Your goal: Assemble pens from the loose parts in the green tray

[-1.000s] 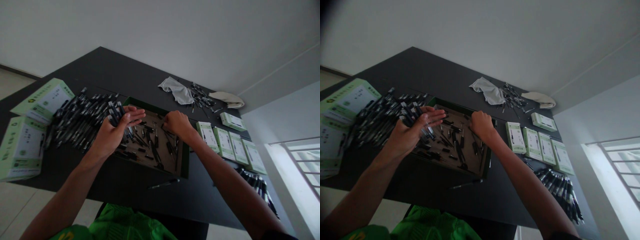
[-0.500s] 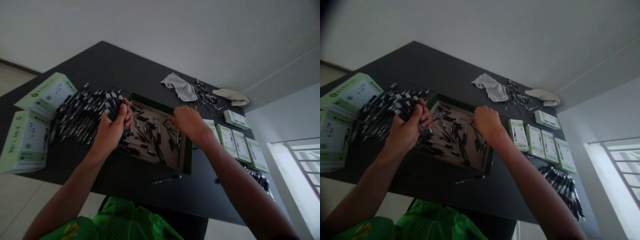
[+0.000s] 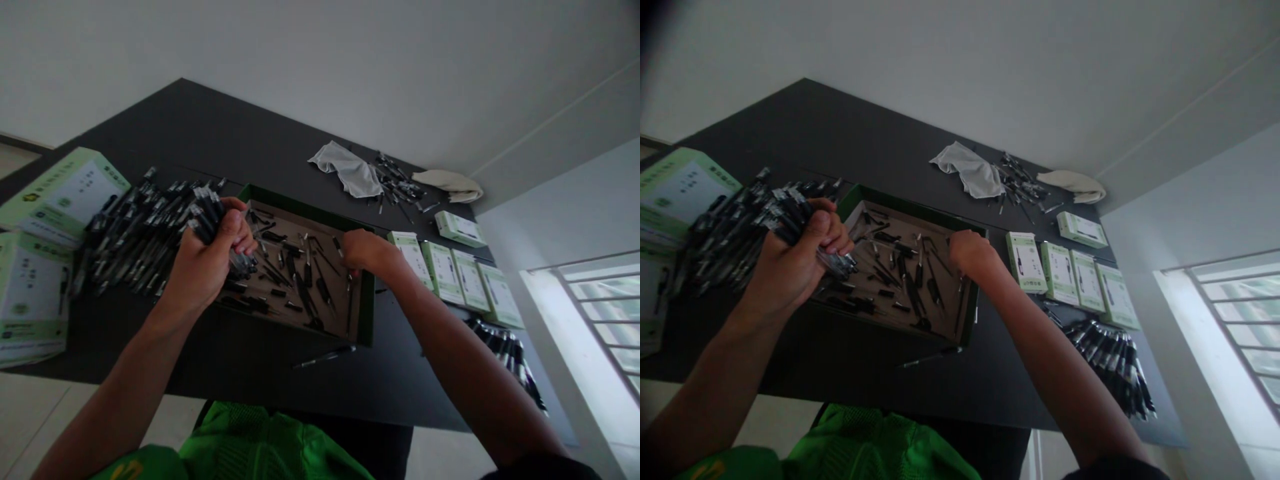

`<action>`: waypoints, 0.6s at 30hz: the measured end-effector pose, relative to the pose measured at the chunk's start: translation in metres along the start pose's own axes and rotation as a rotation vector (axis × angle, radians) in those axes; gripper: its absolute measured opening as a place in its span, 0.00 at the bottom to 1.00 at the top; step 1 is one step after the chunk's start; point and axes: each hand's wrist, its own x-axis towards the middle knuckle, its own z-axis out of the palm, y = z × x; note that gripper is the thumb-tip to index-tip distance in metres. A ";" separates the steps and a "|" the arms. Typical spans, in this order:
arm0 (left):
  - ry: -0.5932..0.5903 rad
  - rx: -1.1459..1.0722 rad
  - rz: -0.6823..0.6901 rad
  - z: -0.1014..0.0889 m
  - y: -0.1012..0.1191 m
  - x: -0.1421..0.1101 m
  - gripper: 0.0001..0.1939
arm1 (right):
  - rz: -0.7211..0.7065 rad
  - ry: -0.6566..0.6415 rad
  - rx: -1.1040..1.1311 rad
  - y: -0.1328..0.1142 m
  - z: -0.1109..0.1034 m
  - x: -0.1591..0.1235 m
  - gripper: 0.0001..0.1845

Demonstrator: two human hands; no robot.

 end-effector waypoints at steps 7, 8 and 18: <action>-0.014 0.055 -0.009 0.001 -0.005 -0.001 0.15 | -0.583 0.364 0.448 -0.041 -0.029 -0.029 0.13; -0.015 0.057 0.006 0.006 -0.004 -0.003 0.16 | -0.616 0.419 0.482 -0.054 -0.026 -0.036 0.13; 0.112 0.289 0.067 0.066 0.014 -0.092 0.05 | -0.547 0.601 0.732 -0.089 0.045 -0.135 0.13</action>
